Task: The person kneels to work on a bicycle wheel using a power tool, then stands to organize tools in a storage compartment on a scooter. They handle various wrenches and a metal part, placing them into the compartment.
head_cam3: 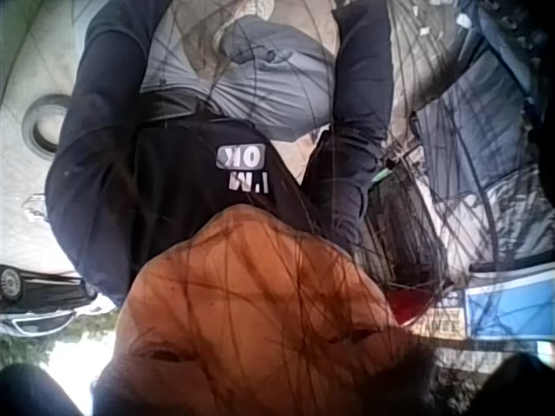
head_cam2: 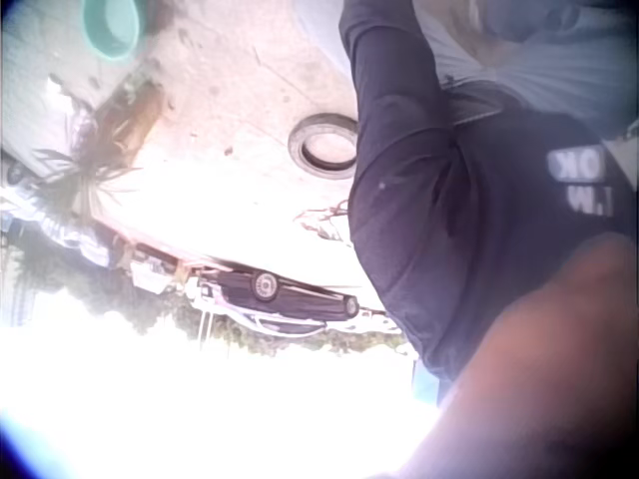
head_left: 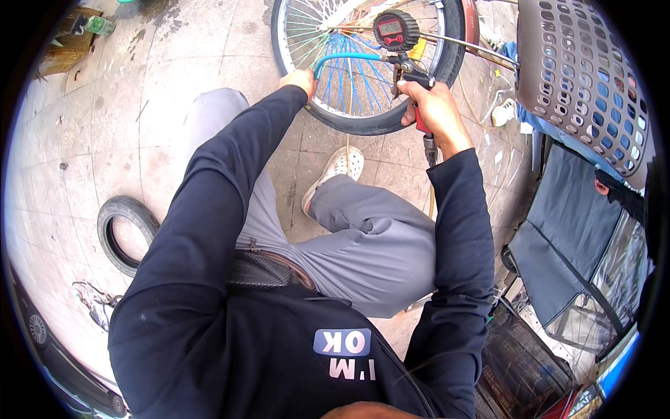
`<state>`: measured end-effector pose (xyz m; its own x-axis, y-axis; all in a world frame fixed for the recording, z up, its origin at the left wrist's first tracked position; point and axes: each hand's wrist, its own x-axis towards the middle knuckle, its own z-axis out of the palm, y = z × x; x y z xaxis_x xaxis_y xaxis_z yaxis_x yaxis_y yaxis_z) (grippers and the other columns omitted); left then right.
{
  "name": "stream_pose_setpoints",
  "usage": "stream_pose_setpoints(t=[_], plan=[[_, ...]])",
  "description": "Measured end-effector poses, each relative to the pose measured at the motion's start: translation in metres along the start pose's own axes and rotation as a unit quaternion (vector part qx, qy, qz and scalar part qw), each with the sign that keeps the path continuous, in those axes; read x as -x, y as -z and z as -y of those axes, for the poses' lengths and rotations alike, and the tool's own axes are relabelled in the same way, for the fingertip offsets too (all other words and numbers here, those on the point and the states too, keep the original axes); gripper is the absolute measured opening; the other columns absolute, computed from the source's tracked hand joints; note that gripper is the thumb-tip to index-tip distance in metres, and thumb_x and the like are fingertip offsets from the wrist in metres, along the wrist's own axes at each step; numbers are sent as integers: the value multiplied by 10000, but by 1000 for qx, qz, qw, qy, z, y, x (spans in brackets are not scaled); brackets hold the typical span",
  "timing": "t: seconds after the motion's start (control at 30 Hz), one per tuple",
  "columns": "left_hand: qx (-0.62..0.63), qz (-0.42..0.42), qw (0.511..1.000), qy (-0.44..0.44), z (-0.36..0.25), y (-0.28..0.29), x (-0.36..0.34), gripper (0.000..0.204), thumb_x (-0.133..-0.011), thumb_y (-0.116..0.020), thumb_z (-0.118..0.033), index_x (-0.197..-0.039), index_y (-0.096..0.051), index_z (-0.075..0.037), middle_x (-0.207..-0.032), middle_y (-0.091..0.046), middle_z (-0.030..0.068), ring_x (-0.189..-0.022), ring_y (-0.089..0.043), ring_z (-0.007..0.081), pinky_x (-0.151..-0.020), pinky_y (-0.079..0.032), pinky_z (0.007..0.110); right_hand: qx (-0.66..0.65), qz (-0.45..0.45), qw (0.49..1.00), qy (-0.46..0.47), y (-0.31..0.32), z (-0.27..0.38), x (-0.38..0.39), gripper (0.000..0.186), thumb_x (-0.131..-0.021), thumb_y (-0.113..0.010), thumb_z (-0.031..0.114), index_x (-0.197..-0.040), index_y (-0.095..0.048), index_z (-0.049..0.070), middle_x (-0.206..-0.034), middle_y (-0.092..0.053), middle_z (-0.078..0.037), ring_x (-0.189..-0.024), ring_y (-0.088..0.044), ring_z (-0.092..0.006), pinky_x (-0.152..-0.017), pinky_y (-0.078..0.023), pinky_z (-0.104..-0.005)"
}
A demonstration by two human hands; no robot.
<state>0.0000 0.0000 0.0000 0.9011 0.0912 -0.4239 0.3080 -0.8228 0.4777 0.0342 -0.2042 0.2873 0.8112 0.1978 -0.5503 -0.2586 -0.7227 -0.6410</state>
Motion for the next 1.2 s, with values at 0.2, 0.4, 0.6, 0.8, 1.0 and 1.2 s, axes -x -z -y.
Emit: stream_pose_setpoints(t=[0.2,0.4,0.6,0.8,1.0,1.2], plan=[[5,-5,1000,-1,-2,-7,0,326,-952,-556,-355,-1063,-677,-73,-1054,-711,174,-1017,-675,358,-887,-532,475,23,-13,1000,-11,2,-2,0,333,-878,-638,310,-812,-690,-13,-538,-598,-69,-499,-608,-160,-518,-469,-308],[3,-14,1000,3,-1,-3,1,335,-949,-560,-367,-1052,-679,-72,-1031,-713,178,-1002,-678,363,-874,-535,477,1,-11,1000,-18,-1,1,0,312,-897,-652,281,-814,-650,-20,-565,-586,-59,-510,-615,-168,-528,-490,-304],[38,-131,991,-10,2,-6,4,337,-927,-593,-394,-939,-660,-64,-874,-707,216,-864,-689,404,-807,-533,507,16,-4,1000,6,2,5,-3,329,-893,-657,291,-839,-672,-33,-576,-602,-72,-528,-627,-190,-568,-498,-329],[168,-290,942,10,-2,-2,-5,307,-895,-668,-361,-898,-616,-58,-800,-702,197,-793,-696,387,-722,-538,489,-16,6,1000,13,12,0,-3,330,-888,-647,292,-871,-677,-36,-621,-633,-80,-586,-656,-191,-599,-498,-330],[362,-345,845,190,29,-3,9,429,-771,-811,-253,-1015,-530,-41,-826,-634,102,-738,-639,249,-730,-521,376,56,35,994,84,27,25,38,286,-831,-688,265,-930,-724,0,-638,-629,-62,-608,-605,-146,-606,-488,-319],[800,-28,541,258,32,-37,39,216,-827,-596,-199,-934,-547,-17,-878,-595,138,-842,-619,290,-713,-530,425,159,-30,965,206,16,50,106,278,-857,-690,252,-983,-697,3,-679,-627,-174,-603,-616,-282,-615,-487,-382]])
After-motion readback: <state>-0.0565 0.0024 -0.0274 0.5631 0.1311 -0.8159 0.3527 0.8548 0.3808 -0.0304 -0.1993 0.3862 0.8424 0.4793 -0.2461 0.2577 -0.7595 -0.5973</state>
